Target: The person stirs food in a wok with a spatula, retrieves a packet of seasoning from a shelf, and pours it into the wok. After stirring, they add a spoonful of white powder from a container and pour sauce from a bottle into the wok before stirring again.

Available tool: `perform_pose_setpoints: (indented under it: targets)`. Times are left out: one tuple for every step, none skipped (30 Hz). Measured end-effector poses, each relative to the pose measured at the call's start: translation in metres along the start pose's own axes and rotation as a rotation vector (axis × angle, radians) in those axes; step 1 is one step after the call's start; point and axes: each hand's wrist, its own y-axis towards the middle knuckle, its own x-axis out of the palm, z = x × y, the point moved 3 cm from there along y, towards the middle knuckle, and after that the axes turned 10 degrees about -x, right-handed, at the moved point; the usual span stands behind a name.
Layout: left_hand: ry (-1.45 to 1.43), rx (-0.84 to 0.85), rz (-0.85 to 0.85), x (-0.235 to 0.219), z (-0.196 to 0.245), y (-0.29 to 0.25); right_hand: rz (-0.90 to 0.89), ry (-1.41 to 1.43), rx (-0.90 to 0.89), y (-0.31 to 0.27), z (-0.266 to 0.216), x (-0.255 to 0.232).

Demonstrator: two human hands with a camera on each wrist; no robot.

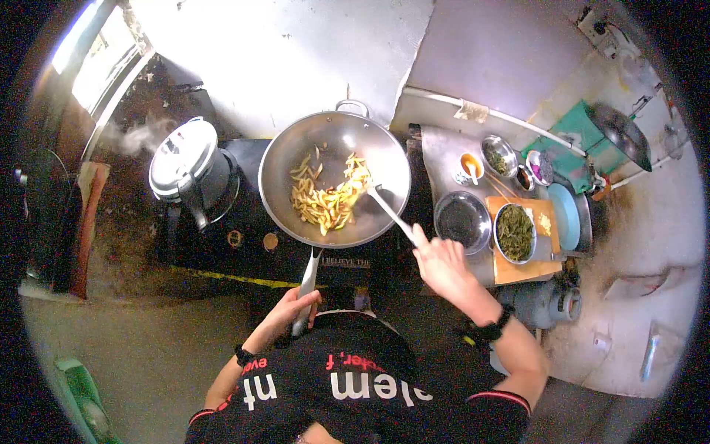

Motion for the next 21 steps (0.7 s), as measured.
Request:
perform_pose_setpoints:
  targets:
    - [0.001,0.002,0.002,0.000,0.000,0.000,0.040,0.010,0.022,0.014,0.007,0.014]
    - [0.004,0.002,0.007,0.000,0.000,-0.001,0.081,0.020,0.043,0.030,0.012,0.021]
    - [0.005,0.002,0.012,0.000,0.001,-0.001,0.085,0.019,0.040,0.046,0.013,0.021]
    - [0.003,0.005,0.015,0.000,0.000,0.001,0.055,0.130,0.094,0.062,0.015,0.020]
    - [-0.001,0.002,0.016,-0.001,-0.003,0.003,0.021,0.244,0.149,0.072,0.014,0.023]
    - [-0.005,-0.002,0.015,-0.002,-0.005,0.004,0.019,0.245,0.149,0.080,0.013,0.036]
    - [-0.005,-0.001,0.015,-0.002,-0.005,0.004,0.100,0.313,0.148,0.090,0.012,0.050]
    - [-0.012,0.000,0.012,-0.002,-0.006,0.004,0.180,0.382,0.144,0.096,0.011,0.060]
    - [-0.021,0.000,0.011,-0.002,-0.007,0.003,0.163,0.446,0.160,0.098,0.004,0.063]
    - [-0.021,0.000,0.015,-0.002,-0.006,0.001,0.147,0.512,0.175,0.098,-0.006,0.062]
    - [-0.026,0.011,0.002,-0.001,-0.003,-0.004,0.184,0.612,0.099,0.092,-0.015,0.052]
    - [-0.034,0.021,-0.013,0.000,-0.002,-0.007,0.180,0.613,0.096,0.082,-0.019,0.042]
    - [-0.039,0.022,-0.012,-0.001,-0.003,-0.009,0.092,0.627,0.074,0.072,-0.020,0.035]
    - [-0.032,0.062,0.014,-0.004,-0.004,-0.012,0.004,0.638,0.050,0.061,-0.021,0.025]
    - [-0.027,0.101,0.040,-0.008,-0.006,-0.015,-0.040,0.620,0.054,0.047,-0.023,0.006]
    - [-0.034,0.104,0.044,-0.012,-0.008,-0.021,-0.084,0.600,0.055,0.033,-0.024,-0.011]
    - [0.006,0.115,0.102,-0.018,-0.009,-0.027,-0.089,0.598,0.044,0.021,-0.024,-0.023]
    - [0.046,0.122,0.162,-0.023,-0.011,-0.034,-0.109,0.530,0.022,0.008,-0.025,-0.031]
    - [0.005,0.108,0.140,-0.025,-0.014,-0.037,-0.127,0.462,-0.001,0.000,-0.026,-0.034]
    - [0.000,0.110,0.145,-0.025,-0.016,-0.039,-0.158,0.379,0.003,-0.003,-0.030,-0.030]
    - [0.009,0.103,0.151,-0.025,-0.017,-0.040,-0.150,0.342,-0.002,0.002,-0.033,-0.023]
